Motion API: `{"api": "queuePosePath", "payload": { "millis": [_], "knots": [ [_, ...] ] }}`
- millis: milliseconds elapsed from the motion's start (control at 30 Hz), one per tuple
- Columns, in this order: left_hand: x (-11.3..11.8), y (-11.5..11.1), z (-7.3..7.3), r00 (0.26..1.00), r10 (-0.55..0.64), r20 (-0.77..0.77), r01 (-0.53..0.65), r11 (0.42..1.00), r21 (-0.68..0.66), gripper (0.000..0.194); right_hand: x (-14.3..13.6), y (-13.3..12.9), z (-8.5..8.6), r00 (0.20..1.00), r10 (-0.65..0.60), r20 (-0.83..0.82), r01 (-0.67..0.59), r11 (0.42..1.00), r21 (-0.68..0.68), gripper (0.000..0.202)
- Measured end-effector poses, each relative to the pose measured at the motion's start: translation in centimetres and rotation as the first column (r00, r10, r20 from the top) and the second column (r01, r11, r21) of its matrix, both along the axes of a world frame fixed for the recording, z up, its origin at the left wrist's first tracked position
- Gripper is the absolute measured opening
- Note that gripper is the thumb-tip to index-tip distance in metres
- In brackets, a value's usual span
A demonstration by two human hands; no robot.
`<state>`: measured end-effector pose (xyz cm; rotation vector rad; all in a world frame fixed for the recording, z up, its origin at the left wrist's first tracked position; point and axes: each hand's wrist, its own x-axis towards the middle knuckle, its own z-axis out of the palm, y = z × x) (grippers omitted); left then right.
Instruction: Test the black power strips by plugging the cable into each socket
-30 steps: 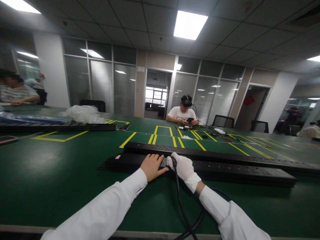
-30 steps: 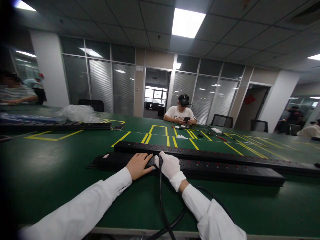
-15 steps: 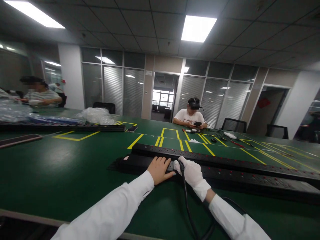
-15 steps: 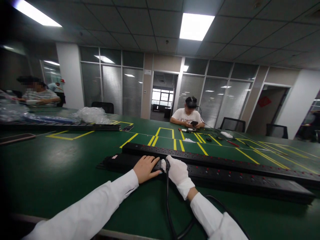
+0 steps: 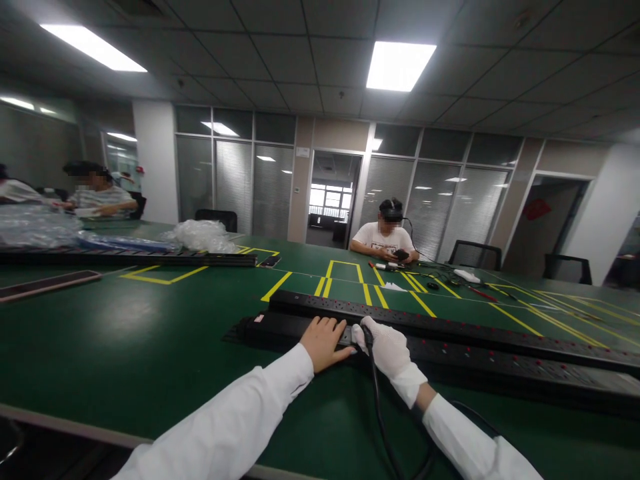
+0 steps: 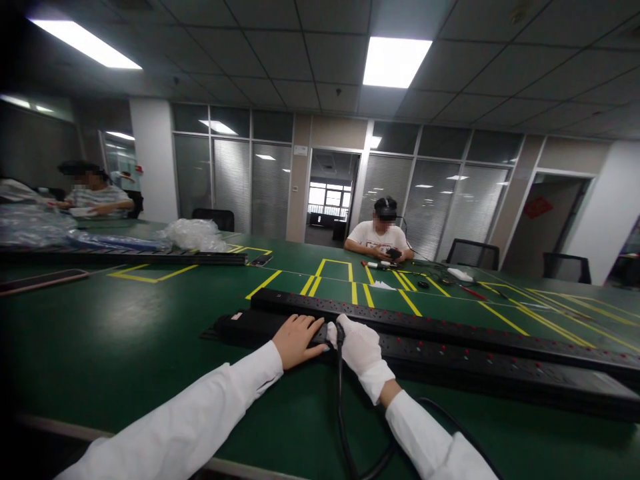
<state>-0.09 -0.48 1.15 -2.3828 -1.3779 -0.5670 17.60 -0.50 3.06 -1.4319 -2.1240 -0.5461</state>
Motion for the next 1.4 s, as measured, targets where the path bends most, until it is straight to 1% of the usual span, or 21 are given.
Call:
{"api": "queuePosePath", "payload": {
  "millis": [233, 467, 633, 900, 1133, 1400],
  "knots": [
    [-0.1, 0.2, -0.2, 1.000, -0.014, -0.002, 0.014, 1.000, 0.009, 0.064, -0.1, 0.2, -0.2, 1.000, -0.021, -0.002, 0.021, 0.999, 0.030, 0.034],
    [0.1, 0.4, -0.8, 1.000, -0.003, 0.009, 0.002, 0.999, 0.045, 0.064, 0.0, 0.7, 0.0, 0.999, -0.013, 0.048, 0.014, 1.000, -0.024, 0.034],
    [0.0, 0.4, -0.9, 1.000, -0.007, -0.006, 0.007, 0.999, 0.050, 0.063, 0.2, 1.0, 0.3, 0.999, -0.023, 0.037, 0.025, 0.997, -0.066, 0.032],
    [-0.1, 0.5, -0.9, 0.999, -0.037, -0.006, 0.037, 0.998, 0.057, 0.061, 0.1, 0.2, -0.1, 0.999, -0.030, 0.016, 0.031, 0.999, -0.025, 0.034],
    [-0.2, 0.6, -0.9, 0.999, -0.047, -0.020, 0.048, 0.997, 0.053, 0.060, 0.1, -0.3, 0.1, 0.999, -0.037, 0.009, 0.037, 0.998, -0.045, 0.033],
    [-0.2, 0.7, -0.9, 0.998, -0.063, -0.031, 0.065, 0.997, 0.048, 0.061, 0.2, -0.2, 0.1, 0.999, -0.041, 0.003, 0.042, 0.998, -0.048, 0.035]
  ]
}}
